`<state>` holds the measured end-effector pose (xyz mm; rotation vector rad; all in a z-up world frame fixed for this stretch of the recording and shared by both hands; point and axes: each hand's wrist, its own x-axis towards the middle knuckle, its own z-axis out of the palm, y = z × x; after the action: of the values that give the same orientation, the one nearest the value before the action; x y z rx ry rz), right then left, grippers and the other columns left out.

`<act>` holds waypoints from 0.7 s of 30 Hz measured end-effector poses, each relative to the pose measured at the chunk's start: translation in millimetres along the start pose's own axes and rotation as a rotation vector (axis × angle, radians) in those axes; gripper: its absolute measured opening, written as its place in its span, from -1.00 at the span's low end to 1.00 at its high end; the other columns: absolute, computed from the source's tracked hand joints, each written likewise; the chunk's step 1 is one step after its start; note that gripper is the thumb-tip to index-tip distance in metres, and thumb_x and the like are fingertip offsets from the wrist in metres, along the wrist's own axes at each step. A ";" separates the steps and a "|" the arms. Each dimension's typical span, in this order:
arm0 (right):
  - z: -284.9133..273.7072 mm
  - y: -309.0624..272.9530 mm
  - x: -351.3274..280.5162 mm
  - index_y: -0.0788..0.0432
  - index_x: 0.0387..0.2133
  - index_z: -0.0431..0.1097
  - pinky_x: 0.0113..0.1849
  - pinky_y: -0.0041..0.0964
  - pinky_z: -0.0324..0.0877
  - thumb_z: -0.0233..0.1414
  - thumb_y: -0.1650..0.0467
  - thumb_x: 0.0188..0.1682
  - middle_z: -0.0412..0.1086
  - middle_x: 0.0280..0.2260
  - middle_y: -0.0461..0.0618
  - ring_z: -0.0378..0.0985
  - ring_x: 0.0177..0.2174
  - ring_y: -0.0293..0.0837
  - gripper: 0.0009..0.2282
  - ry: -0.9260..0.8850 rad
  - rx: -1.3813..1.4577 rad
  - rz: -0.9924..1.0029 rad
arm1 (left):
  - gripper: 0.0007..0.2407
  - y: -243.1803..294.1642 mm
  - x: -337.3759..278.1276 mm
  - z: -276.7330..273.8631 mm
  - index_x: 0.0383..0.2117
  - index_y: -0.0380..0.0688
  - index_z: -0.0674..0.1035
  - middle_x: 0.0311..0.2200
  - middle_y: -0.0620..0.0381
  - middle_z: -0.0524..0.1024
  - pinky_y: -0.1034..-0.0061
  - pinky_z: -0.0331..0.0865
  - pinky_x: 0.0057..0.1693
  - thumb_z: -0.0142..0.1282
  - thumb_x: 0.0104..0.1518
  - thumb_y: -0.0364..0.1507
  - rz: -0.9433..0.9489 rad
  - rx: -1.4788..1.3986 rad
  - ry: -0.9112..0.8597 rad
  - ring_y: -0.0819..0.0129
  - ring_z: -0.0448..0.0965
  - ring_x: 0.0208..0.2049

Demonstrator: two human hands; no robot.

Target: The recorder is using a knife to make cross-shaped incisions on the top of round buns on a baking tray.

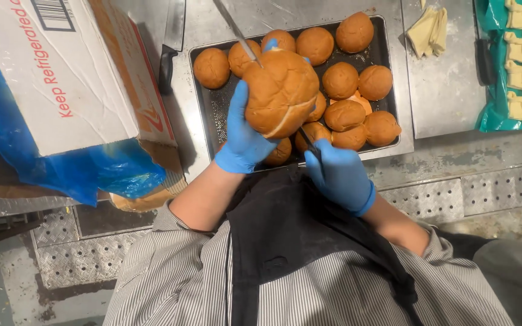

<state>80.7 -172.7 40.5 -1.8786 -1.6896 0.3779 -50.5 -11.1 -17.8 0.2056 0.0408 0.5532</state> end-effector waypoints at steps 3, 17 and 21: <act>17.6 17.0 -7.8 0.27 -0.40 0.33 -0.50 -0.03 0.38 0.09 0.40 0.08 0.39 -0.59 0.25 0.52 -0.54 0.23 -0.84 -0.025 -0.015 0.033 | -0.40 2.3 -1.7 -5.6 0.41 -0.20 0.20 0.36 -0.06 0.28 0.14 0.17 0.47 -0.08 0.37 -0.06 -0.029 -0.078 -0.002 0.07 0.31 0.36; -2.5 70.6 -20.1 0.29 -0.32 0.38 -0.45 0.01 0.35 0.08 0.35 0.18 0.42 -0.48 0.27 0.52 -0.44 0.29 -0.80 0.045 -0.009 0.253 | -0.55 65.1 -32.5 -236.0 0.25 -0.32 0.38 0.24 -0.32 0.35 0.11 0.32 0.28 0.15 0.29 -0.35 0.249 1.706 0.816 -0.14 0.39 0.19; -11.9 69.4 -17.2 0.24 -0.30 0.42 -0.44 -0.03 0.38 0.10 0.34 0.11 0.44 -0.47 0.26 0.56 -0.46 0.24 -0.83 0.101 0.099 0.363 | -0.55 44.7 -18.8 -196.0 0.34 -0.11 0.33 0.37 -0.24 0.19 0.08 0.20 0.44 0.09 0.31 -0.45 0.260 2.398 0.396 -0.23 0.26 0.30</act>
<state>140.8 -194.3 6.3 -2.0914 -1.2397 0.4907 -108.0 52.0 -200.8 2.4477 1.0990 0.5181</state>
